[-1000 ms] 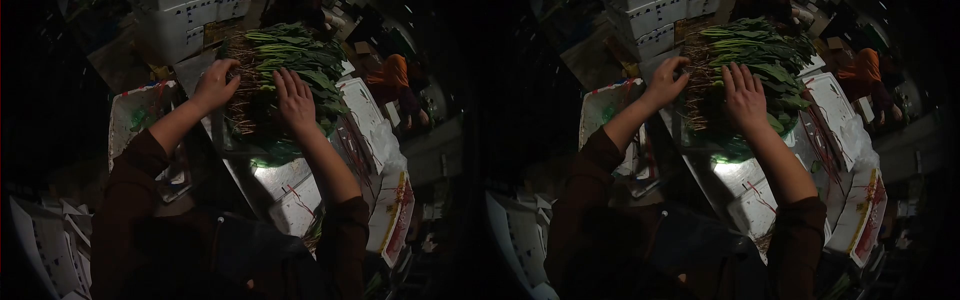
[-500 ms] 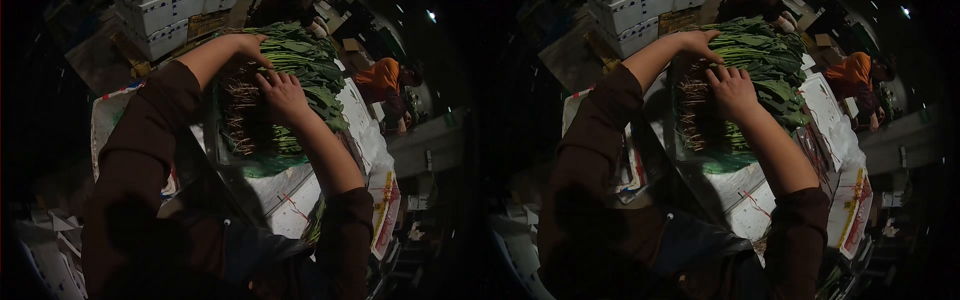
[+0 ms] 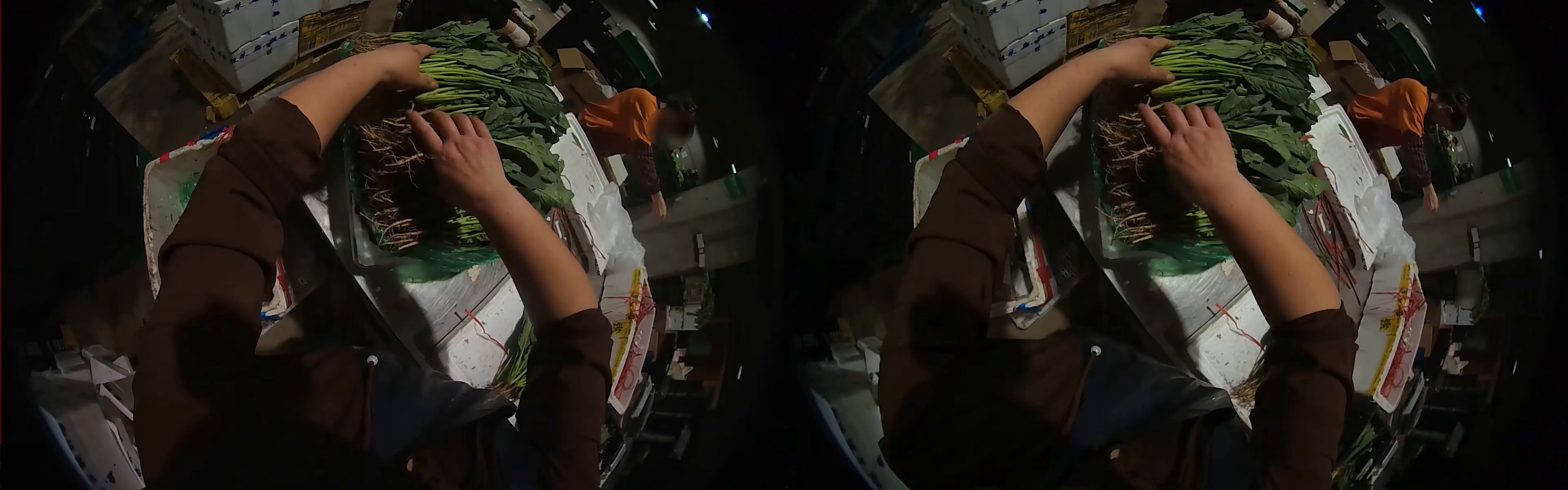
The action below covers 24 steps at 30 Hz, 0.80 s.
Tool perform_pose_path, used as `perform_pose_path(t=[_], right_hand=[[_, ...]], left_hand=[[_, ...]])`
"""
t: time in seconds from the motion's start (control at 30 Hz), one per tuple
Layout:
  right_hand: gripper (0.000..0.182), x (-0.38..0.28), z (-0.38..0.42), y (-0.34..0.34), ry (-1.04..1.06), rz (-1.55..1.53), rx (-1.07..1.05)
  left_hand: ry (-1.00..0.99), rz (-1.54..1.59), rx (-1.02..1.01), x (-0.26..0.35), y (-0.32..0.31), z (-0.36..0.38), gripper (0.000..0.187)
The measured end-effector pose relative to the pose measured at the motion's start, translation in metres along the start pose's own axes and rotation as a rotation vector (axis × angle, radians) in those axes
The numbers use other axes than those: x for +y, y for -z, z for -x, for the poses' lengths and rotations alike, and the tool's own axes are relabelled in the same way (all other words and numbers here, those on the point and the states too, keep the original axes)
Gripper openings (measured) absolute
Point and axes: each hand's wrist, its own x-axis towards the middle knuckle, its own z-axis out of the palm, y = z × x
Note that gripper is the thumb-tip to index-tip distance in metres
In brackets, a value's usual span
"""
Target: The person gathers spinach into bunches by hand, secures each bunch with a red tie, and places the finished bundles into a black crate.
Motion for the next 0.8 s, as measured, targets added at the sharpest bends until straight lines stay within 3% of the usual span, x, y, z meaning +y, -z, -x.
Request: perform_pose_path(t=[0.07,0.13,0.23,0.3,0.33,0.47,0.53,0.67,0.73,0.8], right_hand=[[0.055,-0.002,-0.008,0.010,-0.036,-0.013,-0.037],[0.061,-0.006,-0.018,0.022,-0.077,0.036,-0.327],[0.059,-0.005,-0.011,0.012,0.038,0.094,-0.141],[0.059,-0.003,-0.008,-0.002,0.076,0.072,-0.057],[0.059,-0.003,-0.008,-0.006,0.115,0.053,0.028],[0.059,-0.010,-0.016,0.004,0.074,0.095,-0.079],[0.060,-0.013,-0.024,0.008,0.087,0.139,-0.291],[0.056,-0.014,-0.020,0.001,0.047,0.139,-0.172],[0.046,-0.011,-0.020,-0.003,0.094,0.143,-0.087],[0.041,-0.012,-0.015,-0.002,0.106,0.105,-0.059]], left_hand=[[0.007,0.016,-0.008,-0.001,0.002,0.003,0.076],[0.019,0.031,-0.017,0.001,0.006,0.010,0.076],[0.039,0.102,-0.009,-0.003,0.003,0.019,0.079],[-0.094,-0.046,0.181,-0.006,-0.007,0.027,0.086],[-0.016,-0.097,0.129,-0.003,-0.010,0.029,0.086],[0.093,-0.167,0.184,0.007,-0.011,0.045,0.078],[-0.017,-0.094,0.378,0.004,-0.015,0.053,0.063],[-0.122,0.014,0.483,0.013,-0.014,0.080,0.047],[-0.253,-0.110,0.460,0.019,-0.015,0.093,0.039],[-0.225,-0.171,0.432,0.014,-0.024,0.097,0.037]])
